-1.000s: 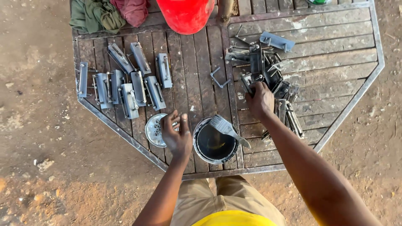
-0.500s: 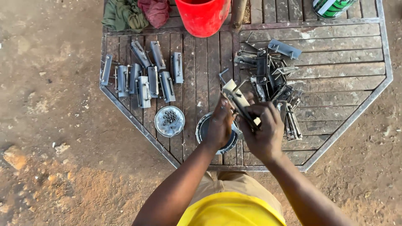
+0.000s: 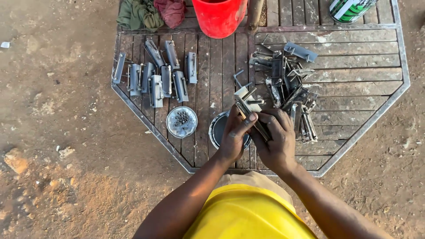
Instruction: Painting small metal fabrication parts with a brush and black paint on a metal workbench.
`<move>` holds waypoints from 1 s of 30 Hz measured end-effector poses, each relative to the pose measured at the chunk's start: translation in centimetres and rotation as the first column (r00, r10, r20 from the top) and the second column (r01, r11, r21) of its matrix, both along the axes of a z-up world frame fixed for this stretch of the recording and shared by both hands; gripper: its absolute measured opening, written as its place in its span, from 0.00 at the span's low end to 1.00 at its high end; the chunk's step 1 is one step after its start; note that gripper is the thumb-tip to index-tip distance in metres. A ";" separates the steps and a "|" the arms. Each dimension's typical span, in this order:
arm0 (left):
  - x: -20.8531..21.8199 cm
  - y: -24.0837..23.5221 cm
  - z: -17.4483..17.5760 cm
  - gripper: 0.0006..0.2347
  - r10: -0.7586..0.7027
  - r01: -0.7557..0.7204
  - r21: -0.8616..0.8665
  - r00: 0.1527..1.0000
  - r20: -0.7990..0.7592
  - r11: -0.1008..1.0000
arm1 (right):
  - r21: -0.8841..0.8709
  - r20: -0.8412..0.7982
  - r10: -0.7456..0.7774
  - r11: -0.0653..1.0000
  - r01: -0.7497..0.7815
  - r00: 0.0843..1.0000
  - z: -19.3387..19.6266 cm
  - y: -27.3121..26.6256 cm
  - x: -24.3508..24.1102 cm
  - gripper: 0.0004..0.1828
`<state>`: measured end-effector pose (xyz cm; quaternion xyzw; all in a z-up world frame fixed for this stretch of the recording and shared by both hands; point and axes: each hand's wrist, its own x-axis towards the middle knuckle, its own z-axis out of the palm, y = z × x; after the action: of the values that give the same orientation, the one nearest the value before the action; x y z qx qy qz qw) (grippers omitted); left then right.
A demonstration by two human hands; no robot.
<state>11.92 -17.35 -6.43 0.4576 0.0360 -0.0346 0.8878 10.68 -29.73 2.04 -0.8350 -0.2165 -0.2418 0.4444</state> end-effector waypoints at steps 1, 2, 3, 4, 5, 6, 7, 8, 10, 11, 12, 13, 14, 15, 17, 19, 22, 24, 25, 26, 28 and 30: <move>-0.1 0.3 0.2 0.28 0.002 -0.002 -0.001 1.000 0.002 1.000 | -0.001 0.002 0.002 1.000 -0.002 1.000 0.8 0.5 -0.2 0.13; -0.3 0.6 0.3 0.28 0.010 -0.010 0.002 0.999 -0.031 1.000 | 0.015 -0.021 0.029 0.999 -0.028 0.999 1.7 1.0 -0.6 0.12; -0.5 0.9 0.4 0.30 0.018 -0.018 0.006 0.998 -0.064 1.000 | 0.032 -0.044 0.056 0.998 -0.055 0.997 2.5 1.6 -0.9 0.12; -0.9 1.9 2.0 0.30 0.020 -0.020 0.006 0.998 -0.060 1.000 | 0.032 -0.040 0.058 0.998 -0.057 0.997 2.6 2.1 -1.1 0.12; -1.4 3.0 3.5 0.28 0.001 0.010 0.101 0.995 -0.101 0.995 | 0.135 -0.179 0.089 0.989 -0.066 0.980 2.6 2.7 -1.4 0.09; -2.0 4.0 4.9 0.26 -0.014 0.043 0.193 0.989 -0.149 0.980 | 0.234 -0.315 0.133 0.970 -0.058 0.940 2.7 3.2 -1.8 0.08; -2.5 4.7 5.6 0.26 -0.012 0.041 0.191 0.989 -0.150 0.981 | 0.233 -0.317 0.134 0.971 -0.060 0.939 2.6 4.0 -2.6 0.08; -2.8 5.6 6.4 0.21 0.057 -0.002 0.359 0.988 -0.144 0.933 | 0.336 -0.439 0.150 0.942 0.007 0.886 2.5 4.8 -3.2 0.08; -3.4 6.8 7.1 0.21 0.123 -0.042 0.517 0.985 -0.124 0.855 | 0.425 -0.549 0.178 0.901 0.089 0.817 3.4 6.4 -4.1 0.07; -3.7 7.2 7.1 0.19 0.218 -0.132 0.472 0.967 -0.132 0.871 | 0.467 -0.620 0.168 0.864 0.189 0.766 4.2 7.1 -4.4 0.07; -4.2 7.6 7.0 0.19 0.308 -0.221 0.428 0.940 -0.147 0.877 | 0.497 -0.688 0.166 0.818 0.292 0.707 5.0 7.9 -4.8 0.08; -4.7 8.1 7.5 0.19 0.306 -0.218 0.429 0.940 -0.148 0.877 | 0.497 -0.688 0.165 0.816 0.294 0.706 4.3 8.3 -4.8 0.08; -5.3 8.6 8.1 0.19 0.371 -0.286 0.371 0.911 -0.180 0.883 | 0.589 -0.709 0.177 0.680 0.436 0.682 3.5 8.7 -4.8 0.08; -5.9 9.0 8.6 0.20 0.431 -0.356 0.314 0.876 -0.217 0.880 | 0.649 -0.726 0.196 0.514 0.562 0.659 2.7 9.0 -4.9 0.08; -6.3 11.0 8.7 0.19 0.460 -0.391 0.302 0.864 -0.206 0.869 | 0.659 -0.724 0.191 0.477 0.582 0.663 1.5 7.9 -4.8 0.08; -6.8 13.5 7.7 0.19 0.501 -0.433 0.305 0.842 -0.198 0.848 | 0.667 -0.726 0.202 0.438 0.602 0.657 0.1 7.0 -5.0 0.07; -7.7 17.2 3.9 0.19 0.437 -0.333 0.452 0.887 -0.147 0.828 | 0.685 -0.726 0.225 0.322 0.653 0.650 -1.2 5.6 -5.6 0.08; -8.3 19.3 0.0 0.13 0.339 -0.075 0.722 0.913 -0.228 0.688 | 0.690 -0.723 0.231 0.199 0.696 0.651 -1.5 4.3 -6.2 0.10; -8.4 19.8 -3.8 0.13 0.336 -0.069 0.722 0.913 -0.233 0.688 | 0.686 -0.726 0.228 0.197 0.700 0.648 -0.6 5.3 -7.0 0.10; -8.4 20.1 -7.5 0.13 0.309 0.056 0.793 0.902 -0.300 0.607 | 0.657 -0.752 0.267 0.242 0.714 0.603 0.2 6.1 -7.6 0.15; -8.4 20.1 -13.0 0.13 0.284 0.187 0.838 0.884 -0.371 0.512 | 0.625 -0.778 0.297 0.286 0.726 0.553 1.2 7.9 -8.9 0.21; -8.4 19.4 -16.2 0.14 0.211 0.289 0.763 0.850 -0.483 0.579 | 0.533 -0.845 0.183 0.344 0.773 0.502 1.4 10.0 -10.2 0.16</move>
<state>3.50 2.04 -22.61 0.7852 0.2781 -0.1581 0.5302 0.45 -19.76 3.45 -0.4914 0.3600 -0.0003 0.7930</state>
